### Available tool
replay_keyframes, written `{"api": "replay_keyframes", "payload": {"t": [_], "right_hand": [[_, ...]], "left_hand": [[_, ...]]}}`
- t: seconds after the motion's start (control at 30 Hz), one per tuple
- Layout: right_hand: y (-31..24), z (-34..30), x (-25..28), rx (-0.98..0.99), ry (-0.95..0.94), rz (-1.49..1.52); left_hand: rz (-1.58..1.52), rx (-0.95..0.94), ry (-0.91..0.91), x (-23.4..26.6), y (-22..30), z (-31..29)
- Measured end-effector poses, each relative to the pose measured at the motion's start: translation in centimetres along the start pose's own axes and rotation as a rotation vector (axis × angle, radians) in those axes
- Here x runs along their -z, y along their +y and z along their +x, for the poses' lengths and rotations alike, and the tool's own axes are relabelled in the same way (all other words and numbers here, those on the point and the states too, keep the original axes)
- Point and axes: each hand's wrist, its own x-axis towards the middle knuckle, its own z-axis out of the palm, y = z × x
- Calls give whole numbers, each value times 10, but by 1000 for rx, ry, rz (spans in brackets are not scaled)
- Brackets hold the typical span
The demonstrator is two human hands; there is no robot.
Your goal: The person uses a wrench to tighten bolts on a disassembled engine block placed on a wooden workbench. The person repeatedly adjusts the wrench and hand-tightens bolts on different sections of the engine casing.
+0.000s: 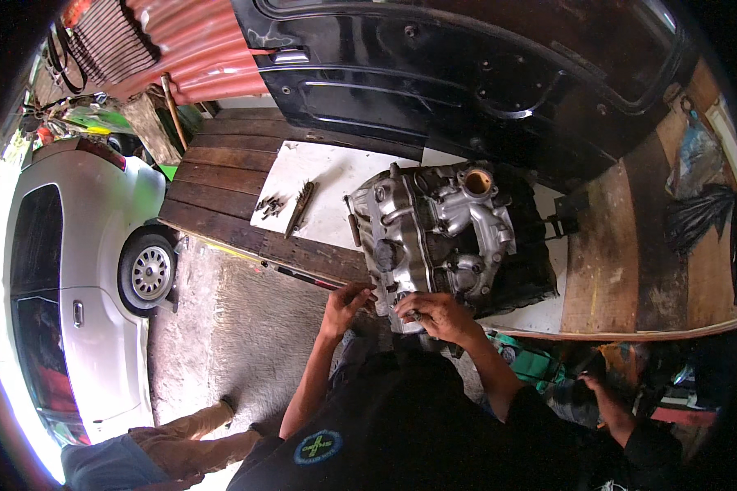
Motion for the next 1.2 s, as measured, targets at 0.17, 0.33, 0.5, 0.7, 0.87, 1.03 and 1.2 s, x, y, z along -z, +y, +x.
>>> {"api": "replay_keyframes", "payload": {"t": [0.17,0.33,0.5,0.7,0.87,1.03,1.2], "right_hand": [[-1,-2,-1,91,5,-145],[-2,-7,-3,122,27,-245],[8,-17,-9,111,95,-204],[14,-19,-20,87,153,-130],[10,-17,-23,137,193,-221],[10,-21,-28,217,197,-335],[9,-21,-27,229,198,-317]], "left_hand": [[-74,23,5,3,-3,4],[-108,24,38,4,-2,3],[-139,36,51,8,-10,3],[-78,41,79,7,5,2],[-69,26,85,6,11,2],[-122,11,30,11,-1,6],[-96,13,41,14,0,4]]}}
